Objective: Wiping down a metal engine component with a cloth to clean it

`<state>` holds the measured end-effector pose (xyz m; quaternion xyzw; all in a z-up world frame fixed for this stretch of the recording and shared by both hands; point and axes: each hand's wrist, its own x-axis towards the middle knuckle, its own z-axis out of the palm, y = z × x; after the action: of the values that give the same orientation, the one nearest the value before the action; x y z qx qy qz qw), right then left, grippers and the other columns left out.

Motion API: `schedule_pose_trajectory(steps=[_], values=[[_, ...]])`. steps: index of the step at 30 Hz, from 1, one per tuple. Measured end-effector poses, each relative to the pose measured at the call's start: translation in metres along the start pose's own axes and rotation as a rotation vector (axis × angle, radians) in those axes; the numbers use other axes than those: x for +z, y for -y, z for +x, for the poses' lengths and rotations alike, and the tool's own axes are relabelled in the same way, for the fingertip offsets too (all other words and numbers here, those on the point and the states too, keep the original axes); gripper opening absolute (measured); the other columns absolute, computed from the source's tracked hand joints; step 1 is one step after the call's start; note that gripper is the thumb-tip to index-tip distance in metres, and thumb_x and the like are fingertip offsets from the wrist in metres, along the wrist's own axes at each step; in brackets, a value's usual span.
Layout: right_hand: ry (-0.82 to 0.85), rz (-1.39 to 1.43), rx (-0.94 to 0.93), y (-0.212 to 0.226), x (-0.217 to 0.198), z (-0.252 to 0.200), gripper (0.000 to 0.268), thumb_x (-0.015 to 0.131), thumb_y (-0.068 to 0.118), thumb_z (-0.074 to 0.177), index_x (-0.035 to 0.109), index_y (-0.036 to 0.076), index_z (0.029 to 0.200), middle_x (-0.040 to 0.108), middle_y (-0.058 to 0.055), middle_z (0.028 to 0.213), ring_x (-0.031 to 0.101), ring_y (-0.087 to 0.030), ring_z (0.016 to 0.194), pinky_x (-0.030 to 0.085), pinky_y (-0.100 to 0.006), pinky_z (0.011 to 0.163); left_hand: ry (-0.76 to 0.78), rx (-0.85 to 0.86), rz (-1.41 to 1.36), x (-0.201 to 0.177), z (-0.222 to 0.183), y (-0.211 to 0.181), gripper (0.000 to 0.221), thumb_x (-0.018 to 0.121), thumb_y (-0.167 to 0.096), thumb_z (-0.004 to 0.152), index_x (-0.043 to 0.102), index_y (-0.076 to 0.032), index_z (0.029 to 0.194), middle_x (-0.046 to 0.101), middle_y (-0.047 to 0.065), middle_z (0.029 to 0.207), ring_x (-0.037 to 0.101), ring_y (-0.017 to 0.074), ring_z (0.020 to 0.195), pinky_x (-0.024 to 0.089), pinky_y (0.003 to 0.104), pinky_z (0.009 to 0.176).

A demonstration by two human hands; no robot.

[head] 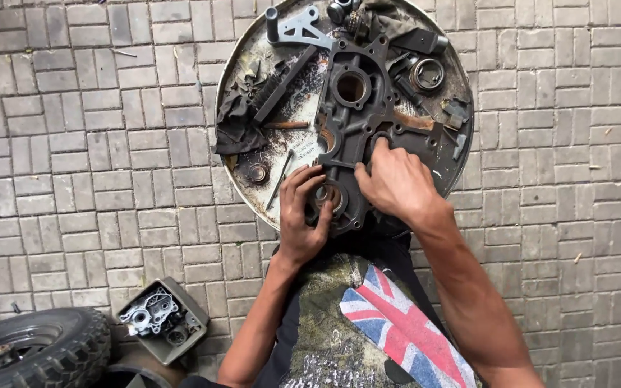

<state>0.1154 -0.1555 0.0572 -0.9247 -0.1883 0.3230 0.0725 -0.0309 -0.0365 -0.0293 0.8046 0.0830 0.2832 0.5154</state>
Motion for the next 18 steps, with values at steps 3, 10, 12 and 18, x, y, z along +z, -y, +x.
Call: schedule_pose_trajectory(steps=[3,10,12,18], values=[[-0.007,0.047,-0.002,0.002,-0.003,0.004,0.062,0.053,0.034,0.093,0.05,-0.013,0.132,0.07,-0.038,0.094,0.069,-0.059,0.096,0.054,-0.067,0.083,0.008,-0.007,-0.014,-0.001,0.001,0.002,0.036,0.064,-0.024,0.097,0.061,-0.01,0.13,0.059,0.011,0.135,0.05,0.0371,0.132,0.039,0.052,0.112],[-0.001,0.22,0.038,0.001,-0.01,-0.013,0.061,0.052,0.025,0.088,0.05,-0.01,0.138,0.069,-0.04,0.097,0.066,-0.061,0.101,0.051,-0.07,0.084,0.0,0.011,-0.052,0.002,0.003,0.006,0.032,0.064,-0.023,0.096,0.064,-0.01,0.125,0.063,0.008,0.13,0.053,0.0342,0.13,0.04,0.049,0.112],[0.011,0.302,0.012,0.002,-0.013,-0.015,0.054,0.053,0.024,0.084,0.058,-0.006,0.129,0.069,-0.039,0.102,0.063,-0.062,0.104,0.051,-0.069,0.087,-0.022,0.012,-0.076,0.003,0.004,0.004,0.03,0.064,-0.021,0.095,0.065,-0.009,0.123,0.065,0.008,0.126,0.053,0.0341,0.129,0.04,0.047,0.112],[-0.021,0.234,0.012,0.009,-0.013,-0.033,0.053,0.057,0.019,0.085,0.061,-0.002,0.133,0.07,-0.037,0.106,0.066,-0.058,0.106,0.05,-0.067,0.092,0.012,0.011,-0.074,0.0,0.002,0.005,0.03,0.063,-0.02,0.096,0.062,-0.009,0.123,0.066,0.009,0.126,0.052,0.0338,0.129,0.039,0.049,0.112]])
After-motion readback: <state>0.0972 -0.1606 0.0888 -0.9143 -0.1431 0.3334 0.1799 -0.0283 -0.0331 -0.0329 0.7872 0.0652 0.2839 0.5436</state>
